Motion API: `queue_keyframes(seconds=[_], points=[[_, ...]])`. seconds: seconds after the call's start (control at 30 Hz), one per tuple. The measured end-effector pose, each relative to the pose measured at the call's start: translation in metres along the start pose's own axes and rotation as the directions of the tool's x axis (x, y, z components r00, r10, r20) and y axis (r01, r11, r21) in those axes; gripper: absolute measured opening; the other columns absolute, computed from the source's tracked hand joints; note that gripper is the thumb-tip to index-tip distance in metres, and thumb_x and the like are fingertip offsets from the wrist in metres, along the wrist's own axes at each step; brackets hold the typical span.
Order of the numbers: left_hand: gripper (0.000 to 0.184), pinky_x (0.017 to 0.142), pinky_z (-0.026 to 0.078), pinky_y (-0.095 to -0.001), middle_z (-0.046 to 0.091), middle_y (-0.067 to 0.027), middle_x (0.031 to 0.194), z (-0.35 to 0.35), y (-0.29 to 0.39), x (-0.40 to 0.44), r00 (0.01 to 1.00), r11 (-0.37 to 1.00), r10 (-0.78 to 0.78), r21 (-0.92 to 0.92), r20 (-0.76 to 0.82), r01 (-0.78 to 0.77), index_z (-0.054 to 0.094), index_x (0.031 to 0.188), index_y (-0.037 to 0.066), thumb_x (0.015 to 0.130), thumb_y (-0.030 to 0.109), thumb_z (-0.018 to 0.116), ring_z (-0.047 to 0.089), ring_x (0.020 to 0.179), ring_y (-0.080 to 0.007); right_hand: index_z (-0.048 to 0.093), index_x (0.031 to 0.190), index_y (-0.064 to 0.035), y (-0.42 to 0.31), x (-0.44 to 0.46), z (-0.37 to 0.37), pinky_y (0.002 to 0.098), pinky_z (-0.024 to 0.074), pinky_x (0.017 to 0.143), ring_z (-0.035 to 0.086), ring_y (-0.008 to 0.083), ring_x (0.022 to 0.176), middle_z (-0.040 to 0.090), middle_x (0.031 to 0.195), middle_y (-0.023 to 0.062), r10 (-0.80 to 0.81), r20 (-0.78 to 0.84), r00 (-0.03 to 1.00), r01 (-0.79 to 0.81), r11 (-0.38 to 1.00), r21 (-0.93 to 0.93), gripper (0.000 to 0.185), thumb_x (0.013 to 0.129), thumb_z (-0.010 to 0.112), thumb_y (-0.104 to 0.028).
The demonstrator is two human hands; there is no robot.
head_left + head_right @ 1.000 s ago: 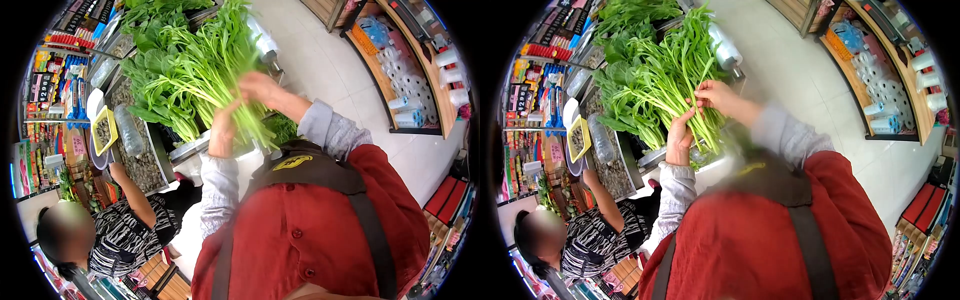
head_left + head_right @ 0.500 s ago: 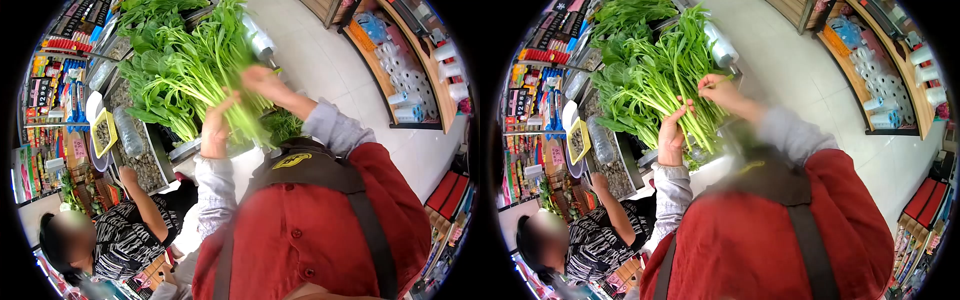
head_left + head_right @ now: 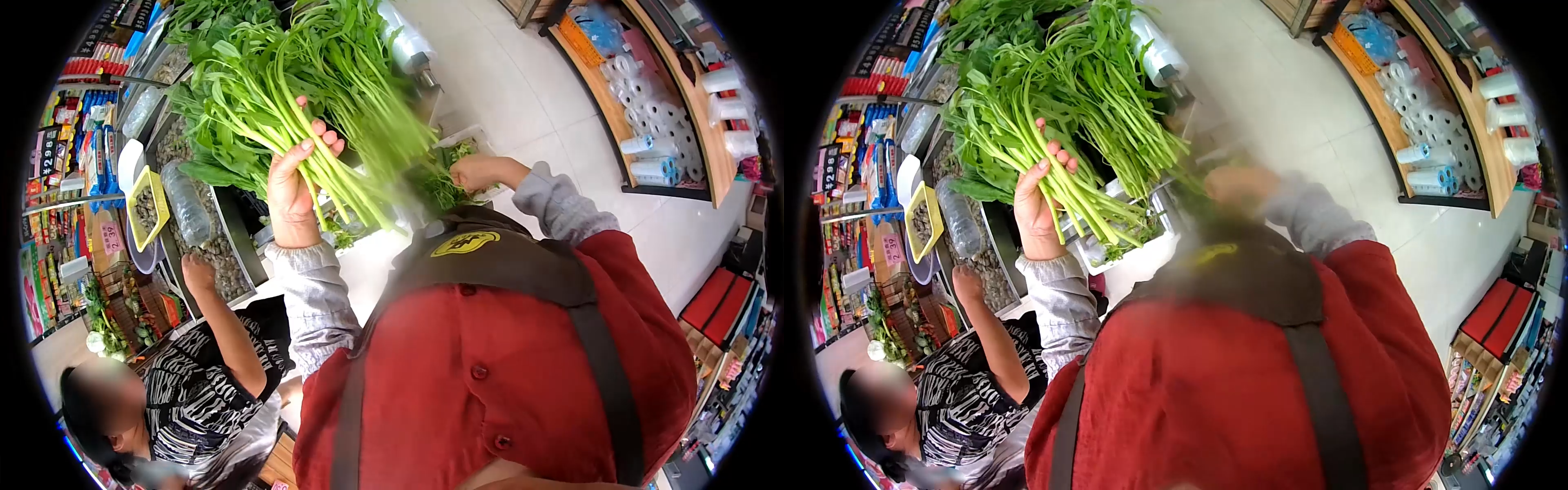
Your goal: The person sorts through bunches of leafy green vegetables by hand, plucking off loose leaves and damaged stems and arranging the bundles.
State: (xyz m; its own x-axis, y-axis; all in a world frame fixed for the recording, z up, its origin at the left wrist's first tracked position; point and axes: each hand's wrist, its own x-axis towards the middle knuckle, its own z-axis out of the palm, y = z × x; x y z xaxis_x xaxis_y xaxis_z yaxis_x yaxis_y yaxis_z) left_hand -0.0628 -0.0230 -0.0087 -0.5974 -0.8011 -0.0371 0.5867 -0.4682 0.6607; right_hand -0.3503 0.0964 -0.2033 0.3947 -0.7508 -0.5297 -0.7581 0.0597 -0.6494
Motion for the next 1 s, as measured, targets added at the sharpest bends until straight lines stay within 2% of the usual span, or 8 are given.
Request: queue_keyframes(seconds=[0.1,0.2,0.27,0.37,0.67,0.73,0.83,1.0], points=[[0.06,0.073,0.054,-0.0367,0.056,-0.0131,0.095,0.006,0.005,-0.004,0.999,1.0,0.025,-0.006,0.036,-0.025,0.033,0.133,0.004,0.077,-0.006,0.054,0.061,0.083,-0.0239,0.059,0.088,-0.0015,0.042,0.036,0.026,0.0376,0.046,0.06,0.061,0.0284,0.072,0.063,0.075,0.0141,-0.1,-0.16,0.982,0.069,0.979,-0.19,0.023,0.065,0.059,-0.005],[0.06,0.069,0.053,-0.0354,0.056,-0.0136,0.095,0.01,0.008,-0.009,0.999,0.999,0.03,0.035,-0.045,-0.028,0.035,0.13,0.003,0.074,-0.006,0.053,0.06,0.079,-0.024,0.06,0.083,-0.0025,0.043,0.049,0.021,0.0424,0.0467,0.064,0.06,0.0338,0.075,0.063,0.078,0.0161,0.06,-0.176,0.983,-0.124,0.916,-0.383,0.017,0.068,0.059,-0.01],[0.061,0.068,0.053,-0.0351,0.055,-0.0136,0.094,0.011,0.008,-0.014,0.998,0.998,0.05,0.05,-0.028,-0.048,0.036,0.13,0.003,0.072,-0.006,0.054,0.059,0.077,-0.0242,0.061,0.078,-0.0018,-0.021,0.013,-0.013,0.044,0.0471,0.069,0.061,0.0347,0.078,0.063,0.081,0.016,0.025,-0.475,0.88,-0.171,0.948,-0.268,0.016,0.072,0.055,-0.015],[0.062,0.068,0.049,-0.0349,0.052,-0.0116,0.088,0.02,0.014,-0.022,0.995,0.995,0.097,0.038,0.0,-0.097,0.036,0.128,0.002,0.069,-0.006,0.054,0.055,0.075,-0.0231,0.062,0.077,-0.0023,-0.063,0.01,-0.047,0.0453,0.0471,0.07,0.061,0.0346,0.081,0.063,0.085,0.0174,0.152,-0.487,0.86,-0.209,0.976,-0.064,0.018,0.075,0.051,-0.017],[0.063,0.081,0.051,-0.0475,0.049,-0.0112,0.082,0.046,0.046,-0.04,0.963,0.975,0.22,-0.028,0.154,-0.219,0.034,0.127,-0.001,0.068,-0.001,0.052,0.056,0.075,-0.0261,0.063,0.085,-0.0061,-0.082,-0.01,-0.066,0.0442,0.0475,0.068,0.062,0.0328,0.082,0.064,0.087,0.0154,0.25,-0.282,0.926,-0.293,0.949,-0.121,0.018,0.078,0.05,-0.016],[0.06,0.069,0.057,-0.0441,0.052,-0.0129,0.081,0.045,0.047,-0.04,0.966,0.972,0.232,0.02,0.11,-0.236,0.036,0.125,-0.003,0.067,-0.004,0.053,0.06,0.068,-0.0265,0.062,0.086,-0.0055,-0.076,-0.012,-0.066,0.0437,0.0474,0.067,0.062,0.0326,0.081,0.064,0.087,0.0152,0.096,-0.373,0.923,-0.192,0.954,-0.231,0.02,0.079,0.048,-0.017],[0.056,0.059,0.058,-0.0378,0.058,-0.0128,0.078,0.034,0.036,-0.03,0.994,0.987,0.109,0.124,-0.017,-0.107,0.042,0.12,-0.002,0.066,-0.007,0.053,0.062,0.064,-0.0241,0.062,0.088,-0.0058,-0.078,0.0,-0.073,0.0432,0.0473,0.066,0.061,0.0336,0.08,0.064,0.085,0.0143,0.195,-0.519,0.832,-0.29,0.951,-0.108,0.02,0.08,0.05,-0.019],[0.054,0.06,0.053,-0.0329,0.056,-0.012,0.086,0.014,-0.007,-0.005,0.992,0.954,-0.011,0.297,-0.123,0.047,0.045,0.121,0.0,0.068,-0.005,0.053,0.057,0.064,-0.0203,0.062,0.092,-0.0023,-0.077,0.04,-0.07,0.0369,0.0487,0.067,0.063,0.0275,0.075,0.066,0.083,0.0137,0.21,-0.613,0.762,-0.005,0.948,0.319,0.029,0.079,0.06,-0.028]])
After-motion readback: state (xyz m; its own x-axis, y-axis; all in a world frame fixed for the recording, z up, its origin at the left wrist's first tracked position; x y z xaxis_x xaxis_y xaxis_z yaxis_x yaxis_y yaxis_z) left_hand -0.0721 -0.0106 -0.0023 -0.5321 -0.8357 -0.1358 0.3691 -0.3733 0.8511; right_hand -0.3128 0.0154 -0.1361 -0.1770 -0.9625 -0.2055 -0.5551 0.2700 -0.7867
